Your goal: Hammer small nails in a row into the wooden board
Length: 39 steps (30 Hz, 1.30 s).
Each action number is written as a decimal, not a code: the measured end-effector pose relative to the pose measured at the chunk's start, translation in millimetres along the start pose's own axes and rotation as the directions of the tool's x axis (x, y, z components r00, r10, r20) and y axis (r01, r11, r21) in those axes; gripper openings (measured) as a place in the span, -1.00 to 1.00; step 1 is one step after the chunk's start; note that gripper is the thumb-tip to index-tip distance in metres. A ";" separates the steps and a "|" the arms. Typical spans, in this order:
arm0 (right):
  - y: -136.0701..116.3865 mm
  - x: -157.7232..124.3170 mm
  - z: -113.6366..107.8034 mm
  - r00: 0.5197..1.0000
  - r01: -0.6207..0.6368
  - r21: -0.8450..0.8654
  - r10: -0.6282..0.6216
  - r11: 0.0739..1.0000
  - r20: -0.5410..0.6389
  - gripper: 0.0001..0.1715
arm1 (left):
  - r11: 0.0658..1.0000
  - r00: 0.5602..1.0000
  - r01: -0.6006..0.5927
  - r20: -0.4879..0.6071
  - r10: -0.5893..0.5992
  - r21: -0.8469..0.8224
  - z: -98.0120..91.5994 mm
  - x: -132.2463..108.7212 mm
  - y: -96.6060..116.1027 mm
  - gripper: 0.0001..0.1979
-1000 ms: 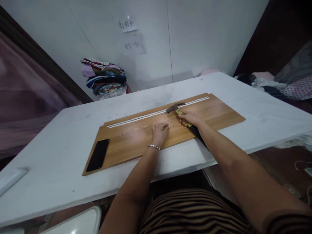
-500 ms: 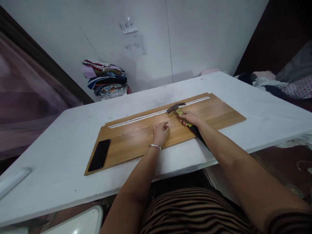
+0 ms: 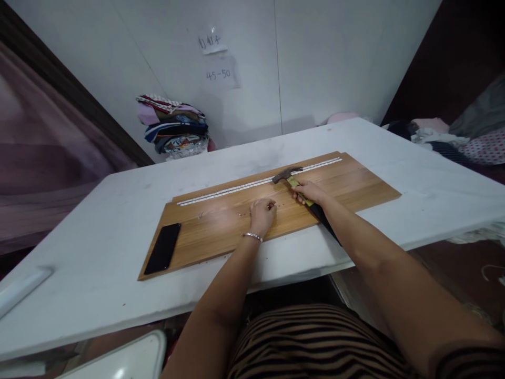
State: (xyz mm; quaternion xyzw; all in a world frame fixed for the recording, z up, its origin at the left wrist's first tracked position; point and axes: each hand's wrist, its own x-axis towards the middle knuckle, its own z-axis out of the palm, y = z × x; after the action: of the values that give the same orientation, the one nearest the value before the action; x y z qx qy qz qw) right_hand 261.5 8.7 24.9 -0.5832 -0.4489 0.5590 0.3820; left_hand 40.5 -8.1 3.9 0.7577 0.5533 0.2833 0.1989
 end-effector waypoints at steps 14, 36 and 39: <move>0.6 -0.3 -0.3 1.000 0.019 -0.011 -0.019 1.000 -0.011 -0.79 | 0.985 1.000 0.007 0.023 -0.011 0.173 1.0 -1.5 2.8 -0.85; -18.7 -88.9 7.6 0.988 0.124 -0.203 -0.140 0.971 -0.066 -0.42 | 0.991 0.997 0.020 0.069 -0.029 0.133 3.3 -1.1 6.7 -0.81; -30.7 -108.7 11.2 0.989 0.101 -0.287 -0.127 0.953 -0.075 -0.32 | 0.991 0.998 0.021 0.061 -0.029 0.129 3.4 -1.3 7.4 -0.80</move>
State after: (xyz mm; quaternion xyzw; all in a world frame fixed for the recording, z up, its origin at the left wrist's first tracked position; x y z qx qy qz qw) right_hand 250.4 -86.0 86.7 -0.6300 -0.5388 0.4386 0.3470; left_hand 47.8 -11.6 5.6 0.7704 0.5732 0.2208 0.1705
